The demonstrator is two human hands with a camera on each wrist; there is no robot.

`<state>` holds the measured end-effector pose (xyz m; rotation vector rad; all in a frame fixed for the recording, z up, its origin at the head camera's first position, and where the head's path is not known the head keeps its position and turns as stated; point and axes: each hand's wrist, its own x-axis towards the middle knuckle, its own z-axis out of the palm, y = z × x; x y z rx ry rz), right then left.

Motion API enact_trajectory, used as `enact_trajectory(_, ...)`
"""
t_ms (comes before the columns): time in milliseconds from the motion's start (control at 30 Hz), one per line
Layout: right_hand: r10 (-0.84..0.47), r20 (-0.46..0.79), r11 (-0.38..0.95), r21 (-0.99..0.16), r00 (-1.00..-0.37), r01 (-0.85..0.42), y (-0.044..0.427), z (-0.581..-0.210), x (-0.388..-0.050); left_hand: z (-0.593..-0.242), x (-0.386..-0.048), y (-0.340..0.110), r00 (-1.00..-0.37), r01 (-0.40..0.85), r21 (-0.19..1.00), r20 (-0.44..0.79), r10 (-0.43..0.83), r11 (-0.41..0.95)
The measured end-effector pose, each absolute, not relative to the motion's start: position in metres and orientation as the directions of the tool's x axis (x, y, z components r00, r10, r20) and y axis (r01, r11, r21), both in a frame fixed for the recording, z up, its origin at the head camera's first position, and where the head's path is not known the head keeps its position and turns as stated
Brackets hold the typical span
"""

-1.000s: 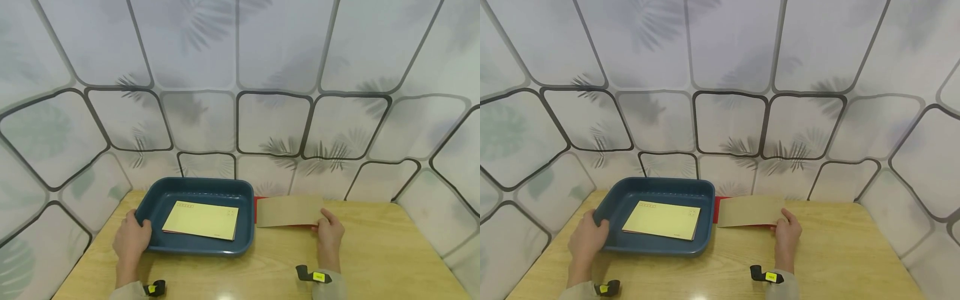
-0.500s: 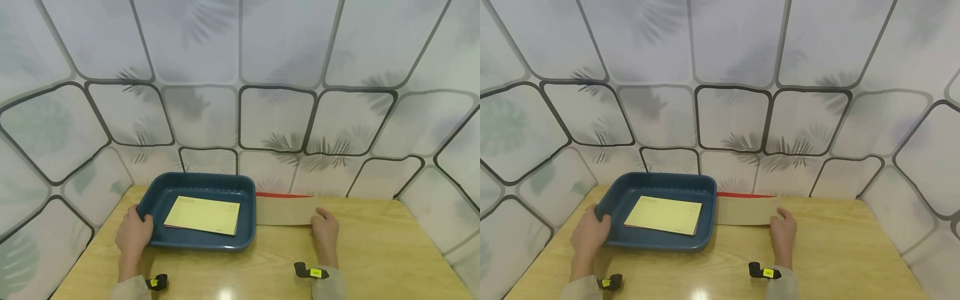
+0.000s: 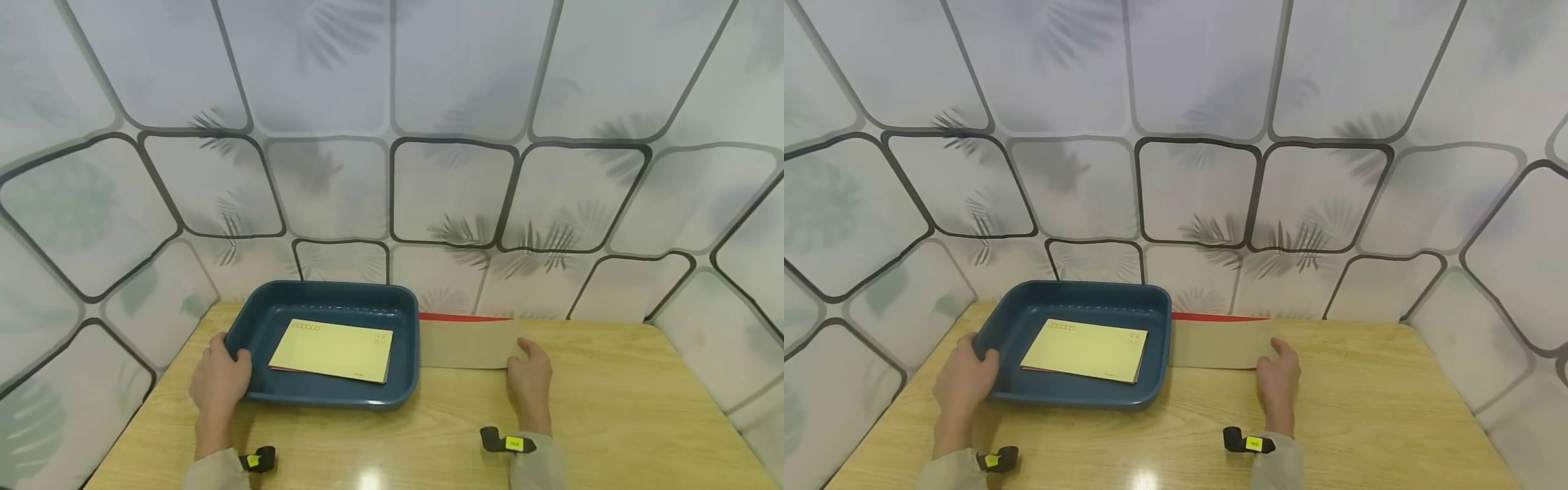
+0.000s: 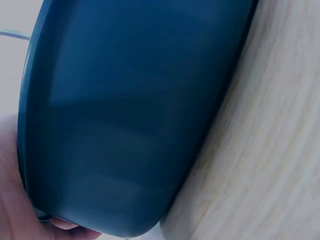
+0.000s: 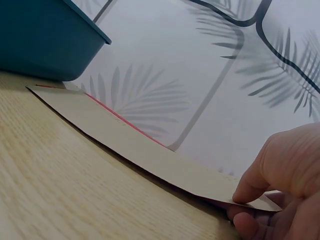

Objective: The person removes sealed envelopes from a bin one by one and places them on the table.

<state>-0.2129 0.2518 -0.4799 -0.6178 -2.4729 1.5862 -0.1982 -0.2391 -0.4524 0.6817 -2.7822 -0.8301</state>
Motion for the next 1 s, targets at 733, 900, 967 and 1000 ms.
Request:
enact_trajectory(733, 0.394, -0.102, 0.404, -0.874, -0.913, 0.271, 0.2532, -0.4798, -0.212, -0.4511, -0.1973, -0.2371, -0.885, -0.376, 0.561, 0.019, -0.465, 0.738)
enact_trajectory(900, 0.385, -0.11, 0.402, -0.874, -0.916, 0.273, 0.2535, -0.4782, -0.2112, -0.4509, -0.1974, -0.2371, -0.884, -0.377, 0.561, 0.019, -0.467, 0.737)
enact_trajectory(967, 0.389, -0.109, 0.388, -0.881, -0.915, 0.27, 0.2529, -0.4773, -0.2109, -0.4511, -0.1977, -0.2375, -0.885, -0.377, 0.56, 0.019, -0.466, 0.738)
enact_trajectory(1000, 0.392, -0.107, 0.38, -0.885, -0.914, 0.267, 0.2526, -0.4767, -0.2107, -0.4512, -0.1978, -0.2377, -0.885, -0.377, 0.56, 0.019, -0.466, 0.738)
